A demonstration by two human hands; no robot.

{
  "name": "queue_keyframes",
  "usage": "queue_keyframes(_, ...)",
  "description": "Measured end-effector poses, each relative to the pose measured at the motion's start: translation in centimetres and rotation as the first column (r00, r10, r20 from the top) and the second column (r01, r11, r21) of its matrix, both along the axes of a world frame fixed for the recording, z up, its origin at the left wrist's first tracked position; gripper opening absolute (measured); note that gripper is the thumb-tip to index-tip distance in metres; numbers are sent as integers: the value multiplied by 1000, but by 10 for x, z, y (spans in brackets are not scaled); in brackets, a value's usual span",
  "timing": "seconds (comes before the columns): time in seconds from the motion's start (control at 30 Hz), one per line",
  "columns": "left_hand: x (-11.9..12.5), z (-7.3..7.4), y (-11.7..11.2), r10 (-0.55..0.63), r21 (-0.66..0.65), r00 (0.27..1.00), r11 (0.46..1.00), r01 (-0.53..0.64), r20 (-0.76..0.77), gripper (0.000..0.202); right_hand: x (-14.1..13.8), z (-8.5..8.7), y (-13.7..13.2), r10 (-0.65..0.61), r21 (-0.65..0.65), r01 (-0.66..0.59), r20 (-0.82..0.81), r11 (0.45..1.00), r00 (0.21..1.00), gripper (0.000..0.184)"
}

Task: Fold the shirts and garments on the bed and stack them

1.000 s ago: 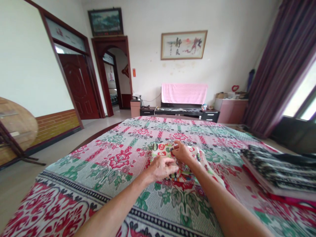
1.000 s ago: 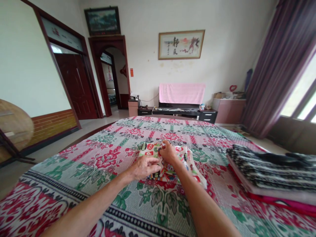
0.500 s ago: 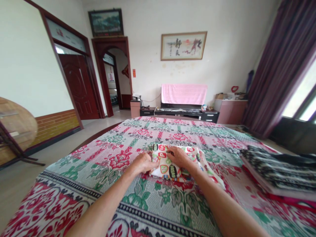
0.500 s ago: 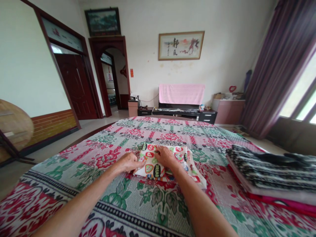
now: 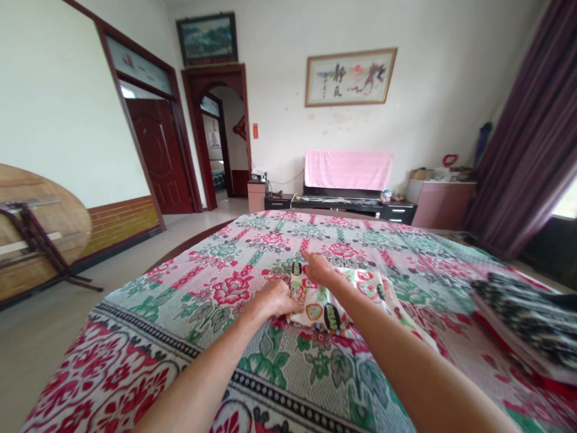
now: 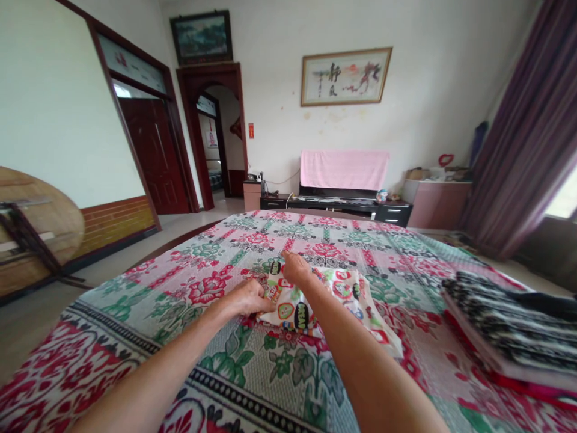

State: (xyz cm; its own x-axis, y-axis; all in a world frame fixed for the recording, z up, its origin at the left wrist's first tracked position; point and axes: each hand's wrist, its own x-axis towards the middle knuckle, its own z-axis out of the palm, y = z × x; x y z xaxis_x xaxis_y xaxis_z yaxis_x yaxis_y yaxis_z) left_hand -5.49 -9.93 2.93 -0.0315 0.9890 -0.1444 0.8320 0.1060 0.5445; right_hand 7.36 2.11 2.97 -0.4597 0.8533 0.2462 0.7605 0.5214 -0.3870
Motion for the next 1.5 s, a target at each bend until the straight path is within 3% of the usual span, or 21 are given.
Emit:
queue_keyframes(0.07,1,2,-1,-4,4,1000,1000,4,-8,21,-4,-2,7,-2,-49,1,-23,999,1000,36)
queue_keyframes(0.2,-4,10,1,31,-145,997,989,-21,65,17,-8,-3,14,-12,-149,-10,-145,989,989,12)
queue_keyframes(0.3,-19,22,2,113,-130,988,987,-99,108,13,-15,-2,14,-43,-226,-32,-321,974,946,11)
queue_keyframes(0.4,-31,39,-3,178,-49,961,984,-171,213,15,-22,-1,10,-95,-320,-88,-512,943,854,16)
queue_keyframes(0.53,-24,54,-11,72,80,854,988,-131,515,18,-17,2,3,-185,-414,-163,-679,896,710,11)
queue_keyframes(0.67,0,52,-11,-95,250,798,966,-71,595,12,15,8,-7,-306,-485,-173,-750,857,586,13)
queue_keyframes(0.77,18,47,-8,-153,317,813,947,-42,562,15,42,18,-17,-438,-618,-219,-724,755,533,28)
queue_keyframes(0.83,29,46,-5,-177,349,840,937,-16,513,15,54,28,-25,-431,-682,-313,-687,662,586,39)
queue_keyframes(0.9,41,46,-3,-208,372,865,928,27,456,14,61,39,-32,-354,-693,-395,-676,603,646,45)
queue_keyframes(0.97,54,47,-1,-238,383,880,921,71,410,14,65,48,-36,-270,-673,-405,-666,618,695,39)
queue_keyframes(1.07,71,48,-2,-264,396,886,913,101,382,16,74,55,-38,-219,-622,-326,-637,712,739,15)
queue_keyframes(1.2,81,46,-3,-356,385,828,904,187,434,26,97,51,-39,-242,-577,-255,-646,776,724,12)
queue_keyframes(1.3,80,41,0,-308,424,848,899,111,431,31,118,37,-43,-285,-579,-214,-648,787,706,14)
queue_keyframes(1.37,78,33,4,-242,464,893,885,43,379,30,131,22,-47,-333,-575,-117,-615,810,715,15)
queue_keyframes(1.43,78,20,9,-208,513,935,858,33,287,27,141,6,-50,-381,-560,-8,-575,829,725,16)
queue_keyframes(1.5,78,4,13,-219,583,962,808,86,162,22,149,-7,-51,-409,-565,17,-576,825,708,21)
